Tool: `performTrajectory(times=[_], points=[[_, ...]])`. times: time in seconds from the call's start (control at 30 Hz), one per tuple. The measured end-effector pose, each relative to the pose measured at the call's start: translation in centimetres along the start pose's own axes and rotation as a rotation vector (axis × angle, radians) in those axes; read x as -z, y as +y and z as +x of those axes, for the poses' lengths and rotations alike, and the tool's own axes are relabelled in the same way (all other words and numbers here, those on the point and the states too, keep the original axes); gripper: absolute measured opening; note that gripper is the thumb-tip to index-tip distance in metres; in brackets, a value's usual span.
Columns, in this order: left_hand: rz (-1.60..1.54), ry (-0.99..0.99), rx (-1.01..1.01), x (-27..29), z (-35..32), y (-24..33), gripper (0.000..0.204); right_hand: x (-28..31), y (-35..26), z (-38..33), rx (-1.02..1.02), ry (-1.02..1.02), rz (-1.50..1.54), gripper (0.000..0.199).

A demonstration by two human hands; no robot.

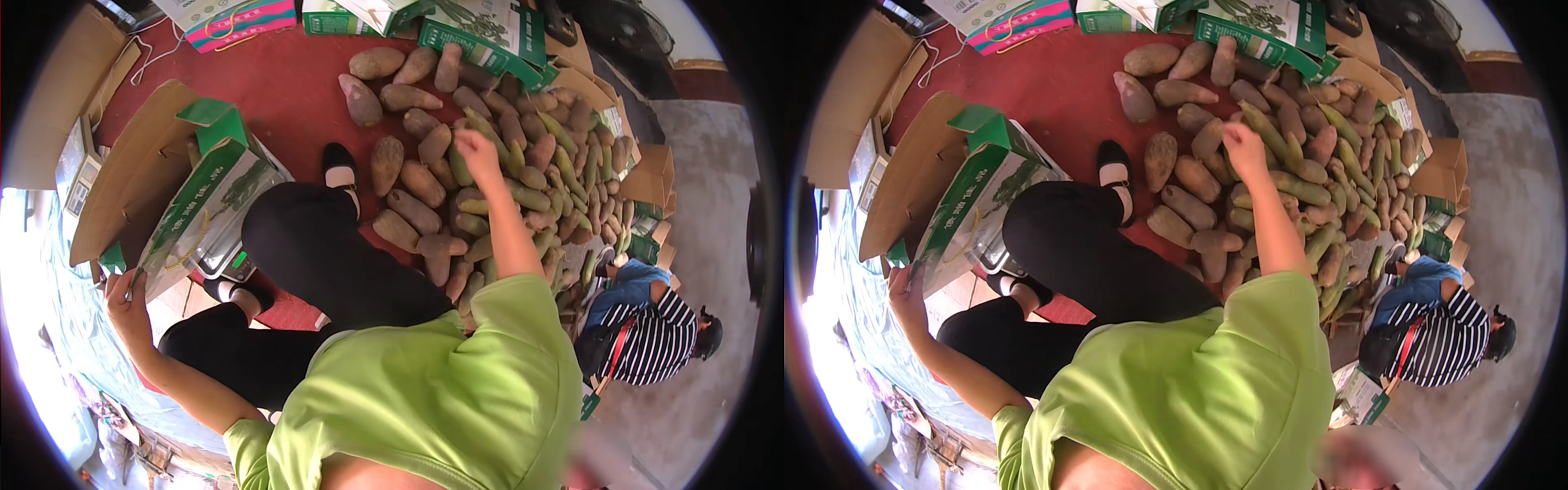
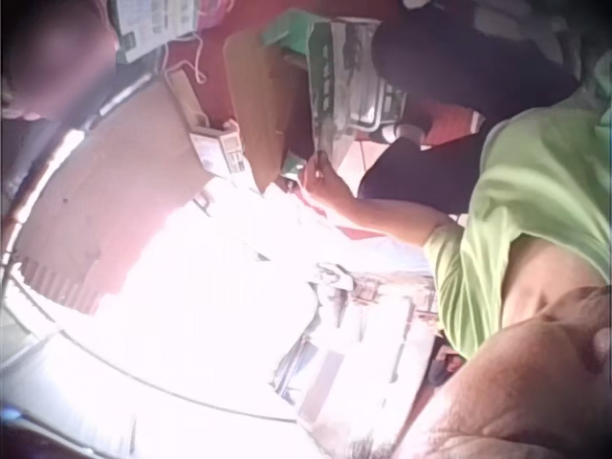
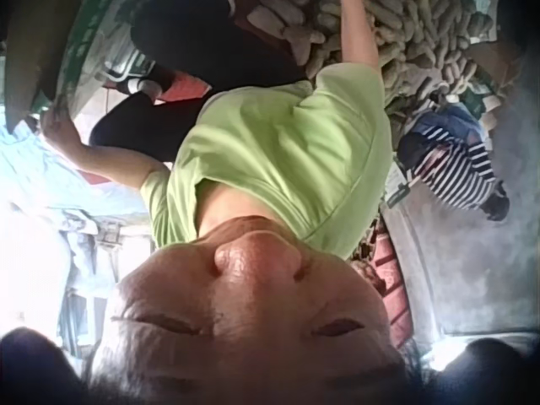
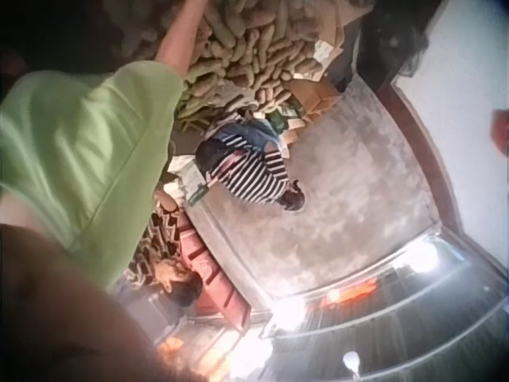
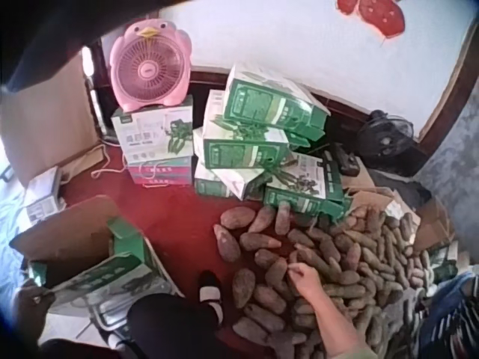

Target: Packing and weighing long brown vegetables into cardboard boxes for shipping.

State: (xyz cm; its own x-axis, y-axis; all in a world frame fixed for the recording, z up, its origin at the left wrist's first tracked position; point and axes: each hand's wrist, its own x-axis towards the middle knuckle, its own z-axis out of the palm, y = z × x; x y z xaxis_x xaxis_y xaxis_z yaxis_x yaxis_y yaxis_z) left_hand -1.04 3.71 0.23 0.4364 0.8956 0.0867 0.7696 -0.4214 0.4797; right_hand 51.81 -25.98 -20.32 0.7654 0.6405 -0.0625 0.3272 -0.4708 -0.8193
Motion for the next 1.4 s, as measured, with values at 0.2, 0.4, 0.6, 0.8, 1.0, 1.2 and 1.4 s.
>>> performTrajectory(times=[0.2, 0.4, 0.6, 0.8, 1.0, 1.2, 1.4], points=[[0.103, 0.016, -0.061, -0.1, -0.2, -0.4, 0.012, 2.9, 2.7, -11.8, -0.034, -0.054, -0.665, 0.027], [0.136, 0.075, -0.123, -0.3, -0.4, -0.1, 0.012, 6.0, 3.2, -14.1, -0.207, 0.055, -1.024, 0.044], [0.145, 0.060, -0.070, -0.2, -0.5, 0.1, 0.013, 9.3, 5.0, -15.3, -0.544, 0.487, -0.772, 0.058], [0.153, 0.049, -0.064, -0.3, -0.5, 0.5, 0.012, 7.4, 8.3, -17.2, -0.592, 0.416, -0.676, 0.062], [0.120, 0.051, -0.043, 0.3, -1.2, 1.3, 0.012, 2.4, 4.6, -16.9, -0.197, 0.139, -0.726, 0.053], [0.136, 0.062, -0.076, 0.2, -0.9, 2.6, 0.012, 1.2, 1.8, -15.5, 0.007, -0.086, -0.621, 0.044], [0.070, 0.062, -0.060, 0.6, -1.3, 2.8, 0.011, 2.0, -9.2, -9.0, 0.064, 0.013, -0.137, 0.039]])
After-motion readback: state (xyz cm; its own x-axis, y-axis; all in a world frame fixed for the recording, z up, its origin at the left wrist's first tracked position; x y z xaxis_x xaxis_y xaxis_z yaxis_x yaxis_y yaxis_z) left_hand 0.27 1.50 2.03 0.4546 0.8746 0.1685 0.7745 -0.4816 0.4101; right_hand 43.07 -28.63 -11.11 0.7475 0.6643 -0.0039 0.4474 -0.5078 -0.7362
